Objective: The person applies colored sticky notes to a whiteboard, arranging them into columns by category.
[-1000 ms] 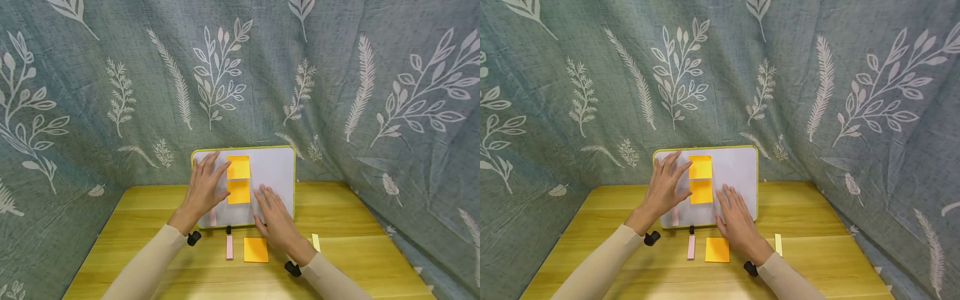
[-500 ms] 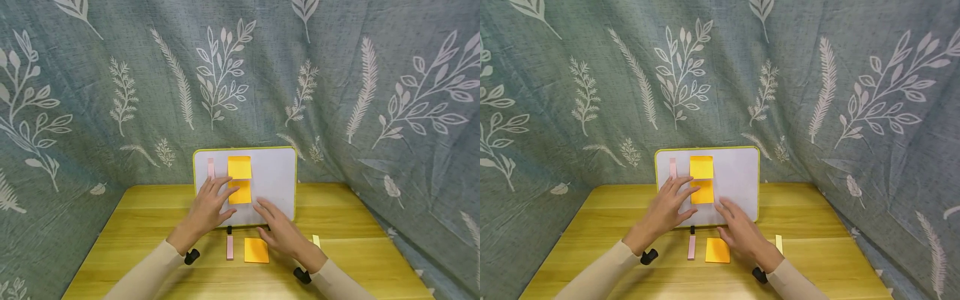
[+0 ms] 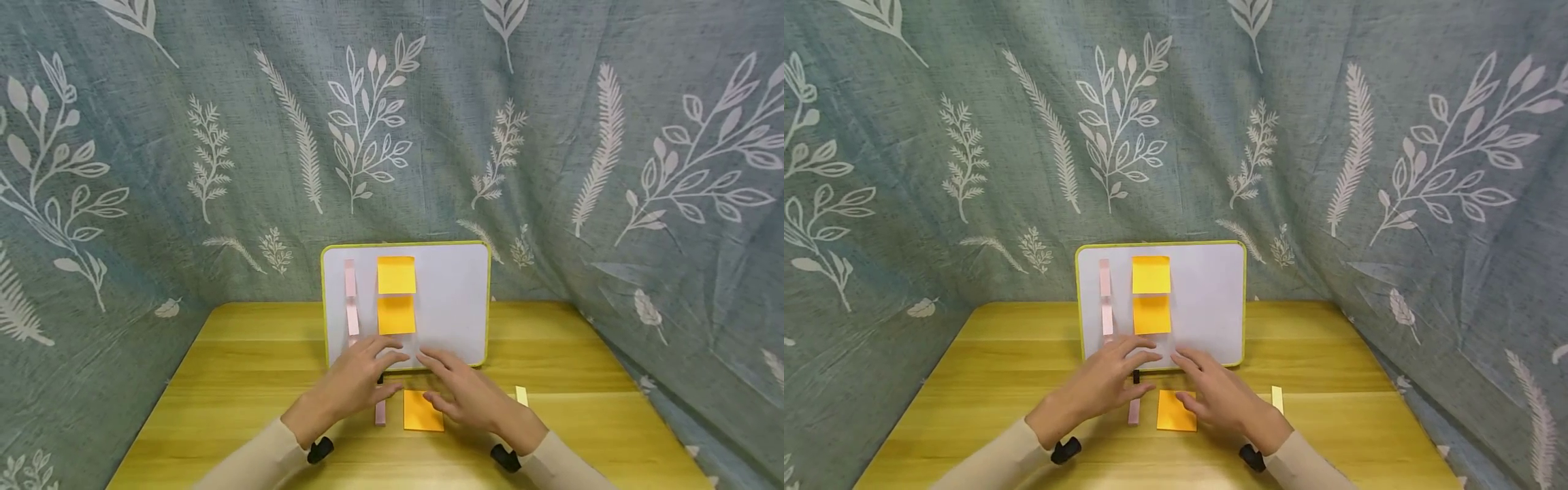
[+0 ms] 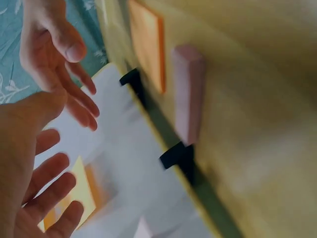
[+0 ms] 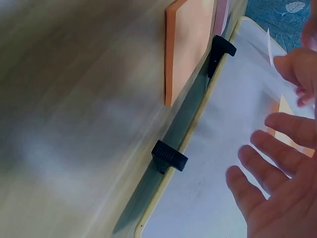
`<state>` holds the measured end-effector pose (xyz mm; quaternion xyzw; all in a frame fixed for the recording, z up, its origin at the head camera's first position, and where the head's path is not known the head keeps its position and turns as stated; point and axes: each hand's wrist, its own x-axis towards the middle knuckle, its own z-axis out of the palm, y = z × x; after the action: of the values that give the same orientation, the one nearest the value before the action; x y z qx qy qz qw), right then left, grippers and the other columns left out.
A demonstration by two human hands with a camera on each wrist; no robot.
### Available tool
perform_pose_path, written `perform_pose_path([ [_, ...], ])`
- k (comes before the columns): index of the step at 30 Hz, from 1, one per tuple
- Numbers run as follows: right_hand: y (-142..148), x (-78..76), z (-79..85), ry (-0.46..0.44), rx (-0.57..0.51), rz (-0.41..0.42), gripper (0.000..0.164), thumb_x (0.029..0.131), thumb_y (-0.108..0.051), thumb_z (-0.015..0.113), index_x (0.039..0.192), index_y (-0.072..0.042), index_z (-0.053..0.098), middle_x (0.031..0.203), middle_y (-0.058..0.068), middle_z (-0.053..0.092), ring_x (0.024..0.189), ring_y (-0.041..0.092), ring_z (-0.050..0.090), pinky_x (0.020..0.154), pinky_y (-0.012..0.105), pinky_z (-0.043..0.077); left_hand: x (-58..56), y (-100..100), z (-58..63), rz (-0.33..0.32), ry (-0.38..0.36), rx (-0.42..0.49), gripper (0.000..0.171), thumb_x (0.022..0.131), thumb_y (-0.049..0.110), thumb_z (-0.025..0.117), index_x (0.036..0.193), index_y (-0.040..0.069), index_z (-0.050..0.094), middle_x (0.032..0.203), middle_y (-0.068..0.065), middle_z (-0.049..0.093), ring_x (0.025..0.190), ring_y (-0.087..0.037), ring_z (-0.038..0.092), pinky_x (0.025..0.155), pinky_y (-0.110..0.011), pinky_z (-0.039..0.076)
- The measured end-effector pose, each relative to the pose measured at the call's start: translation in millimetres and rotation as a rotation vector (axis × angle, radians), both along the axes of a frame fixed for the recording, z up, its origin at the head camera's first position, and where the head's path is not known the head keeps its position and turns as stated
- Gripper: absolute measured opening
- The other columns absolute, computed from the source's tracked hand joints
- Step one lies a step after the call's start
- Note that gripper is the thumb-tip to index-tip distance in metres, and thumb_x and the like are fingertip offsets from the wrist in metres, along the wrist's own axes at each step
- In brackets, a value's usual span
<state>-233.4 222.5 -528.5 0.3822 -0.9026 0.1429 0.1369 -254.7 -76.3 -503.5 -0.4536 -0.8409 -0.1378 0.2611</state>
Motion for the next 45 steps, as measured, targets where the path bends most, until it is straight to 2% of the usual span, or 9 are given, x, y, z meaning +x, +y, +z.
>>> perform_pose_path([
  [5, -1, 2.0, -2.6, -0.13, 0.058, -0.028, 0.068, 0.116, -0.039, 0.076, 0.172, -0.008, 0.056, 0.174, 0.014, 0.059, 0.145, 0.032, 0.072, 0.109, 0.048, 0.068, 6.9, -1, -14.0, -0.049, -0.129, -0.061, 0.047, 0.101, 0.037, 0.095, 0.141, 0.016, 0.08, 0.143, -0.004, 0.077, 0.132, -0.024, 0.075, 0.11, -0.039, 0.067],
  [11, -4, 6.2, -3.1, -0.22, 0.103, -0.04, 0.062, 0.116, -0.044, 0.075, 0.165, -0.008, 0.064, 0.17, 0.011, 0.063, 0.142, 0.03, 0.074, 0.112, 0.051, 0.066, 14.7, 1, -25.1, -0.019, -0.271, -0.122, 0.048, 0.104, 0.041, 0.091, 0.145, 0.018, 0.079, 0.144, -0.001, 0.076, 0.134, -0.02, 0.073, 0.115, -0.036, 0.064],
  [16, -5, 9.5, -4.9, -0.248, 0.117, -0.012, 0.06, 0.114, -0.046, 0.077, 0.16, -0.009, 0.069, 0.163, 0.009, 0.068, 0.141, 0.029, 0.074, 0.113, 0.052, 0.066, 18.9, 1, -33.8, 0.016, -0.356, -0.187, 0.045, 0.104, 0.044, 0.09, 0.141, 0.02, 0.081, 0.146, 0.001, 0.075, 0.129, -0.016, 0.073, 0.109, -0.031, 0.064],
  [19, -5, 9.0, -6.5, -0.237, 0.127, 0.001, 0.059, 0.113, -0.046, 0.079, 0.157, -0.009, 0.072, 0.159, 0.007, 0.071, 0.139, 0.028, 0.074, 0.114, 0.051, 0.065, 19.2, 2, -35.7, 0.034, -0.38, -0.224, 0.044, 0.105, 0.048, 0.089, 0.139, 0.022, 0.082, 0.15, 0.001, 0.074, 0.129, -0.015, 0.071, 0.107, -0.032, 0.065],
  [25, -8, 8.8, -9.8, -0.226, 0.143, 0.027, 0.055, 0.11, -0.047, 0.083, 0.15, -0.011, 0.077, 0.149, 0.002, 0.075, 0.133, 0.021, 0.075, 0.111, 0.044, 0.066, 19.0, 5, -39.7, 0.038, -0.365, -0.277, 0.042, 0.105, 0.053, 0.087, 0.136, 0.024, 0.083, 0.15, 0.003, 0.075, 0.131, -0.016, 0.071, 0.111, -0.034, 0.063],
  [34, -10, 12.2, -7.7, -0.213, 0.169, 0.026, 0.056, 0.107, -0.052, 0.085, 0.145, -0.012, 0.081, 0.144, 0.001, 0.074, 0.128, 0.019, 0.074, 0.103, 0.04, 0.068, 18.7, 9, -43.7, 0.057, -0.373, -0.281, 0.038, 0.105, 0.053, 0.088, 0.13, 0.026, 0.08, 0.142, 0.008, 0.075, 0.128, -0.013, 0.07, 0.109, -0.035, 0.062],
  [39, -11, 10.1, -8.9, -0.192, 0.17, 0.025, 0.05, 0.106, -0.047, 0.088, 0.14, -0.012, 0.083, 0.143, 0.001, 0.075, 0.125, 0.019, 0.074, 0.1, 0.037, 0.068, 17.0, 11, -42.2, 0.061, -0.373, -0.279, 0.036, 0.105, 0.052, 0.088, 0.129, 0.026, 0.08, 0.14, 0.009, 0.076, 0.124, -0.012, 0.07, 0.106, -0.035, 0.063],
  [45, -12, 9.0, -9.9, -0.194, 0.173, 0.03, 0.044, 0.105, -0.043, 0.089, 0.137, -0.014, 0.084, 0.141, 0.001, 0.076, 0.124, 0.02, 0.075, 0.099, 0.036, 0.067, 17.2, 12, -41.3, 0.067, -0.409, -0.282, 0.036, 0.105, 0.053, 0.088, 0.129, 0.027, 0.08, 0.139, 0.01, 0.077, 0.125, -0.012, 0.071, 0.106, -0.036, 0.063],
])
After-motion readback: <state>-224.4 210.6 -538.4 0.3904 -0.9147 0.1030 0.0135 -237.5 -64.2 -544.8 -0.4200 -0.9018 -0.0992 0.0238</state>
